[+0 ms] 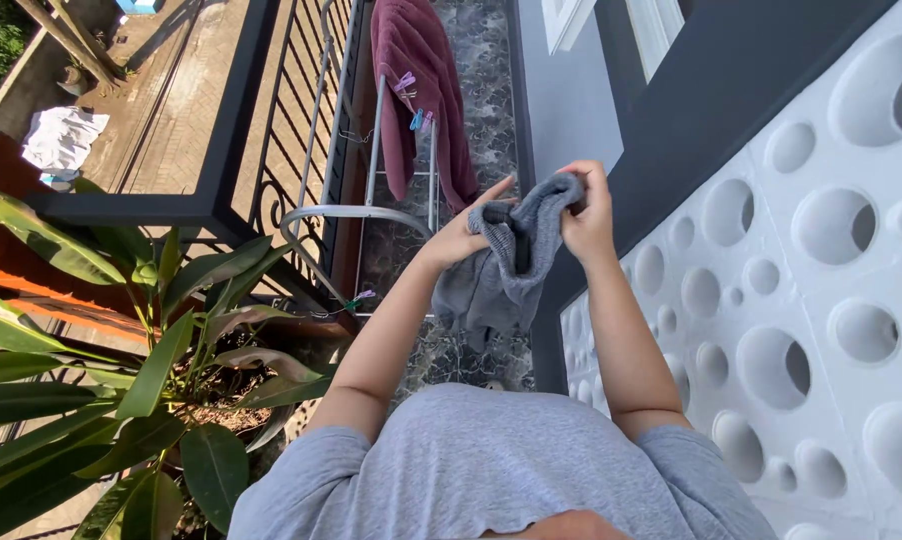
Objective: Hang wet clothes and towels on a drying rack on a balcony.
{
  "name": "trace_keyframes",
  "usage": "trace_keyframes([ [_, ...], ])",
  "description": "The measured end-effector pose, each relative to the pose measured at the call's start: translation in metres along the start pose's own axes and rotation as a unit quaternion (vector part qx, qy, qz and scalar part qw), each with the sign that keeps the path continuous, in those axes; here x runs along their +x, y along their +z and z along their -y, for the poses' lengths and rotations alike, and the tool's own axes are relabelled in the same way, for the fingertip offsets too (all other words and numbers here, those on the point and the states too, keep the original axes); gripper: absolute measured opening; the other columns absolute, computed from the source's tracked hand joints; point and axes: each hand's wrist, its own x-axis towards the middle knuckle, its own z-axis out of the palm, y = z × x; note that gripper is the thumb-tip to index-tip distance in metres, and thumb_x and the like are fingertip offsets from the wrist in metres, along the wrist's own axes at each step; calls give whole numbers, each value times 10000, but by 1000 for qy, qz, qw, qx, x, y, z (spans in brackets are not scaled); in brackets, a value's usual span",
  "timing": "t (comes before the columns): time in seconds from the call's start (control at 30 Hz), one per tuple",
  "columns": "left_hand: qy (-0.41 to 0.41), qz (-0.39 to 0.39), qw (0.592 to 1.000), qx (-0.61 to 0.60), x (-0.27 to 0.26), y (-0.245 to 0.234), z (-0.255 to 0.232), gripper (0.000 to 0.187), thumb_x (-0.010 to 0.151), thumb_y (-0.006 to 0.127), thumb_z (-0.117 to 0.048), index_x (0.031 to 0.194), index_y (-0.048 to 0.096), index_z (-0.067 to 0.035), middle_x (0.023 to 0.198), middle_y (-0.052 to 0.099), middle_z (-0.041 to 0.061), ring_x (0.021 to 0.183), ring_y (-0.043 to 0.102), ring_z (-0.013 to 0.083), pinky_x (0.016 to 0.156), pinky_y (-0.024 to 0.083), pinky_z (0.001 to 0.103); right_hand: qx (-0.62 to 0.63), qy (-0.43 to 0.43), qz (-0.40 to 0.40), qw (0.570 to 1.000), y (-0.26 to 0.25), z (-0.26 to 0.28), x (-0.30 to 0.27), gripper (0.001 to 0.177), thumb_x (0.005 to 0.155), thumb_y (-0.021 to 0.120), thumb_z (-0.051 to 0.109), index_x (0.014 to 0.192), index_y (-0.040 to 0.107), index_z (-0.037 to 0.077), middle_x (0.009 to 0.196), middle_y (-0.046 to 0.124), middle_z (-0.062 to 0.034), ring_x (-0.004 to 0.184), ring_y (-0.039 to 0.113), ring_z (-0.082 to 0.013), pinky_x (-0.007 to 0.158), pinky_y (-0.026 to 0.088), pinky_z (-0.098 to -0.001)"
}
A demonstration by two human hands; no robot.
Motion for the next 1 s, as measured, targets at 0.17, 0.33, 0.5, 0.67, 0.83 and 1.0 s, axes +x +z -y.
trace_keyframes([
  [0.17, 35, -59, 998, 16, 55, -28, 62, 532, 886, 695, -87, 1395, 576, 12, 1256, 681, 93, 1178, 620, 172, 1086, 459, 332, 30, 38, 54, 997, 0, -34, 42, 387, 937, 638, -152, 1258, 520, 30, 1174, 615, -69, 1108, 633, -135, 992, 539, -279],
  [0.33, 41, -231, 963, -131, 78, -38, 77, 321, 908, 659, -6, 1226, 624, 14, 1086, 696, 60, 1023, 659, 169, 941, 521, 334, 53, 48, 58, 996, -10, -55, 60, 444, 974, 690, -121, 1359, 529, 29, 1315, 620, -87, 1188, 631, -144, 1052, 547, -303],
  [0.5, 125, -245, 902, -331, 95, -53, 45, 205, 999, 688, -104, 1171, 599, -38, 1036, 704, 150, 956, 704, 250, 846, 595, 407, -56, 107, 312, 942, -34, -166, 63, 1118, 626, 935, 12, 1556, 315, 2, 1494, 525, -167, 1399, 466, -289, 1144, 352, -414],
  [0.67, 173, -209, 860, -431, 122, -69, 22, 275, 1026, 629, -302, 1215, 563, -113, 1037, 701, 148, 948, 720, 271, 838, 606, 419, 8, 371, 407, 835, -3, -237, 49, 677, 663, 887, 79, 1297, 673, -19, 1243, 729, -117, 1181, 668, -240, 1040, 511, -384],
  [0.83, 250, -196, 846, -428, 140, -152, 25, 273, 1108, 568, -334, 1283, 550, -124, 1149, 679, 130, 1084, 693, 288, 987, 580, 472, 197, 421, 325, 824, 6, -268, 90, 524, 818, 796, 50, 1309, 656, -68, 1273, 711, -147, 1184, 664, -267, 1063, 495, -404],
  [1.0, 189, -362, 874, -264, 125, -225, -10, 586, 1042, 534, -416, 1560, 400, -177, 1516, 532, 155, 1368, 570, 295, 1154, 481, 473, 229, 340, 237, 881, 19, -253, 165, 595, 884, 730, 165, 1394, 565, -93, 1354, 653, -204, 1213, 643, -320, 1065, 494, -412],
])
